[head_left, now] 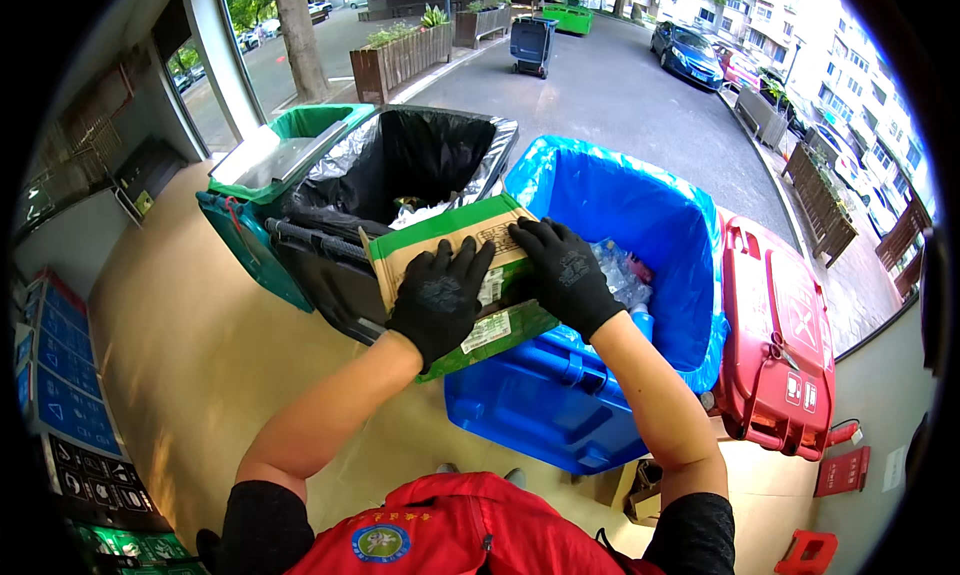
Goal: The person sorts waste by placing food scraps into a green bin and cardboard boxes into a blue bin. They use tongs to handle the food scraps and their hands to fold and place the cardboard.
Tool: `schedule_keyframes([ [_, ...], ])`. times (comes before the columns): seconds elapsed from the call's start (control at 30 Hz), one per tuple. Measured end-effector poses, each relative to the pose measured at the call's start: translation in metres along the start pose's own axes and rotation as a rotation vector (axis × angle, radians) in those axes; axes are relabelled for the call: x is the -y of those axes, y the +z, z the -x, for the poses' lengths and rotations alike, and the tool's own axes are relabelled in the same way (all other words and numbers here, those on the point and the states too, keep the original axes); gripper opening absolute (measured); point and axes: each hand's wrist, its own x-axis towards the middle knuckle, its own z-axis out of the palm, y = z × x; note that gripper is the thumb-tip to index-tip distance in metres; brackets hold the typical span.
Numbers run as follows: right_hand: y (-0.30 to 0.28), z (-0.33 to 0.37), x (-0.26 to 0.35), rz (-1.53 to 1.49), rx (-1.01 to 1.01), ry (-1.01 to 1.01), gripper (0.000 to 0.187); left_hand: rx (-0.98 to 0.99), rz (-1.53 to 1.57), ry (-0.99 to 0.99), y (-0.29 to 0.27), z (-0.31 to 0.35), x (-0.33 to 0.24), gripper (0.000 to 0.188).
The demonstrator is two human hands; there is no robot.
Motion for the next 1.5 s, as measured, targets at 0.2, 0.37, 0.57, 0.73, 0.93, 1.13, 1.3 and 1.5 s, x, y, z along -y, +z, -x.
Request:
schedule_keyframes([
  [0.2,0.004,0.000,0.003,0.036,-0.041,0.130,0.051,0.064,-0.045,-0.014,0.003,-0.017,-0.010,0.066],
  [0.37,-0.007,0.019,0.050,0.051,-0.377,0.095,0.043,-0.015,0.003,-0.047,0.008,-0.007,-0.002,0.067],
  [0.57,0.013,0.047,0.082,-0.133,-0.167,0.115,0.042,0.054,0.011,-0.010,0.001,-0.018,-0.004,0.071],
  [0.73,0.026,0.098,0.084,0.117,0.060,0.055,0.046,0.046,0.034,0.050,0.007,-0.021,0.002,0.071],
  [0.93,0.001,0.106,0.093,-0.223,0.106,0.113,0.044,0.113,0.032,0.062,-0.003,-0.029,-0.002,0.073],
  [1.13,0.030,0.058,0.062,-0.045,0.315,0.288,0.024,0.218,0.033,0.123,-0.027,-0.025,-0.005,0.085],
  [1.3,0.061,0.059,0.052,0.243,0.075,0.166,0.013,0.195,0.014,0.125,-0.028,-0.013,-0.001,0.104],
  [1.5,0.032,0.079,0.058,0.176,0.130,0.217,0.015,0.365,-0.104,0.087,-0.050,-0.024,-0.027,0.110],
])
